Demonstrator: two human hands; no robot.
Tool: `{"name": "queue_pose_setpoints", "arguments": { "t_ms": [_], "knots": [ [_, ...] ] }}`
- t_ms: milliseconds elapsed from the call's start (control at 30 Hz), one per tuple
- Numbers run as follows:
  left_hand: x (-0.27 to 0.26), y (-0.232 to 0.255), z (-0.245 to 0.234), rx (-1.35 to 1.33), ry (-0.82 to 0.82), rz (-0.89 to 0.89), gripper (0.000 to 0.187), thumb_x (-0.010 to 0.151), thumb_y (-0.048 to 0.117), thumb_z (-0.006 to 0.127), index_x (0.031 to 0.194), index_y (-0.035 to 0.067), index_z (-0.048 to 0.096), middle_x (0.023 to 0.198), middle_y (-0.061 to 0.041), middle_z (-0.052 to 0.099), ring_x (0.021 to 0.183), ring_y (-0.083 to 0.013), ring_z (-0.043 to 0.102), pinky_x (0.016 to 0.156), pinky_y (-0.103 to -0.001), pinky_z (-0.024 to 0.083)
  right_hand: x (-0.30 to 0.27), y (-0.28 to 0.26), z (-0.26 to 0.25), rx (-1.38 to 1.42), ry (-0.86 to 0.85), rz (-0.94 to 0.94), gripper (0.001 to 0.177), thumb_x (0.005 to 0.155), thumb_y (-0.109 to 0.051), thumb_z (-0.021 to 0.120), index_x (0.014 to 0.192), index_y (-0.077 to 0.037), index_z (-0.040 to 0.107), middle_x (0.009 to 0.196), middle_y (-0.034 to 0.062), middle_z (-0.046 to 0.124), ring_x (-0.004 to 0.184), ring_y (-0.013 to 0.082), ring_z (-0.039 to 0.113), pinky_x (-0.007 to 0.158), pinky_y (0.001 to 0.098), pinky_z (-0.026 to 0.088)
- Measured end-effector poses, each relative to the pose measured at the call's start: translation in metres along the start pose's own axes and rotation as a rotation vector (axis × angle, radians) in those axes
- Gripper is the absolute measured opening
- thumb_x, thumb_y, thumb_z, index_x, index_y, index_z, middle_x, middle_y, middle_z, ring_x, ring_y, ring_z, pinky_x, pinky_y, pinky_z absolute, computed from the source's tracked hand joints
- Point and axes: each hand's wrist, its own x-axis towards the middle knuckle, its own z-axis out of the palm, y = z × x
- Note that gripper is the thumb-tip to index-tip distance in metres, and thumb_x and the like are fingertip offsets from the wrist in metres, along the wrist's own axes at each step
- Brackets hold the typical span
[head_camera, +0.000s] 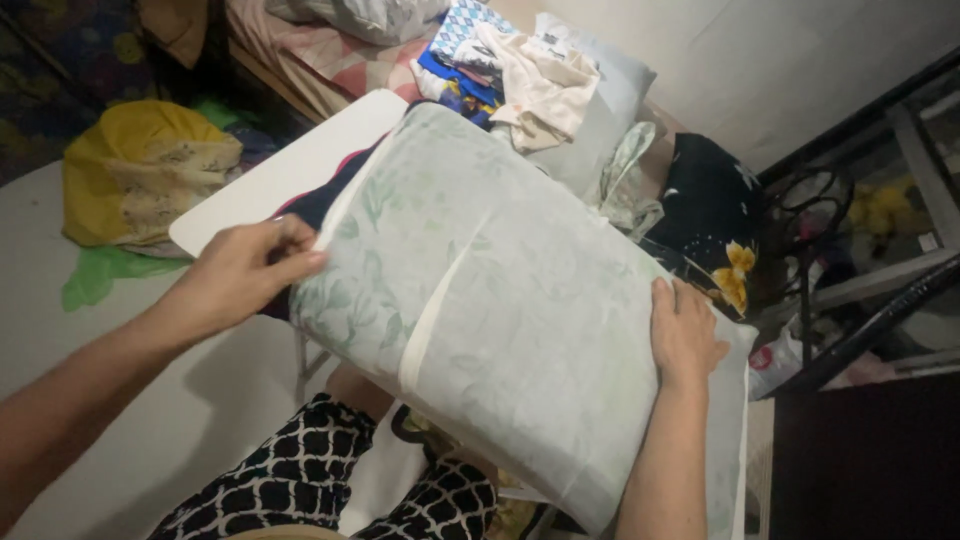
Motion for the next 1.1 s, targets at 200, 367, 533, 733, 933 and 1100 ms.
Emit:
{"name": "queue_pose_setpoints", "arguments": {
  "t_ms": [200,367,533,733,933,1100],
  "knots": [
    [-0.025,-0.004,0.004,-0.298,0.061,-0.211,0.011,0.098,0.012,0.055,0.095,0.004,0.063,0.092,-0.010,0.066,0.084,-0.0213,0.066,0.078,-0.031,0.056,-0.033,-0.039,-0.029,0.056,-0.031,0.096,0.066,0.089,-0.058,0.024,0.147,-0.028,0.037,0.157,-0.0044,0.029,0.145,0.0189,0.020,0.112,0.0600,0.010],
    [-0.039,-0.005,0.010,-0.386,0.125,-0.368,0.017,0.102,0.018,0.056,0.094,0.003,0.060,0.087,-0.009,0.059,0.077,-0.0218,0.063,0.074,-0.031,0.054,-0.026,-0.034,-0.025,0.069,-0.029,0.081,0.069,0.087,-0.059,0.024,0.146,-0.028,0.039,0.156,-0.0006,0.031,0.144,0.0233,0.023,0.111,0.0609,0.010],
    [-0.039,-0.017,0.013,-0.183,0.095,-0.336,0.025,0.103,0.026,0.052,0.089,0.007,0.060,0.080,-0.006,0.057,0.073,-0.0189,0.050,0.067,-0.033,0.038,-0.032,-0.036,-0.028,0.081,-0.050,0.058,0.068,0.087,-0.057,0.022,0.146,-0.026,0.038,0.156,0.0002,0.030,0.144,0.0247,0.023,0.112,0.0634,0.008],
    [-0.034,-0.034,0.009,-0.480,0.198,-0.291,0.029,0.105,0.026,0.055,0.084,0.006,0.055,0.083,-0.005,0.048,0.078,-0.0196,0.044,0.069,-0.032,0.036,-0.038,-0.030,-0.029,0.087,-0.005,-0.016,0.071,0.088,-0.058,0.020,0.146,-0.021,0.039,0.155,0.0059,0.031,0.143,0.0298,0.023,0.110,0.0623,0.010],
    [-0.034,-0.066,0.003,-0.180,0.309,-0.271,0.030,0.111,0.025,0.054,0.090,0.003,0.059,0.084,-0.003,0.054,0.082,-0.0167,0.049,0.070,-0.035,0.037,-0.018,-0.012,-0.012,0.052,0.058,-0.007,0.062,0.090,-0.060,0.030,0.141,-0.028,0.045,0.151,0.0014,0.039,0.142,0.0232,0.028,0.109,0.0642,0.013],
    [-0.014,-0.065,-0.005,-0.167,0.089,-0.353,0.032,0.103,0.021,0.064,0.085,-0.005,0.065,0.075,-0.016,0.059,0.067,-0.0274,0.055,0.058,-0.040,0.045,0.040,0.053,0.021,0.169,0.337,-0.216,0.062,0.086,-0.056,0.053,0.118,-0.005,0.067,0.122,0.0201,0.063,0.116,0.0378,0.056,0.099,0.0456,0.038]
  ]
}}
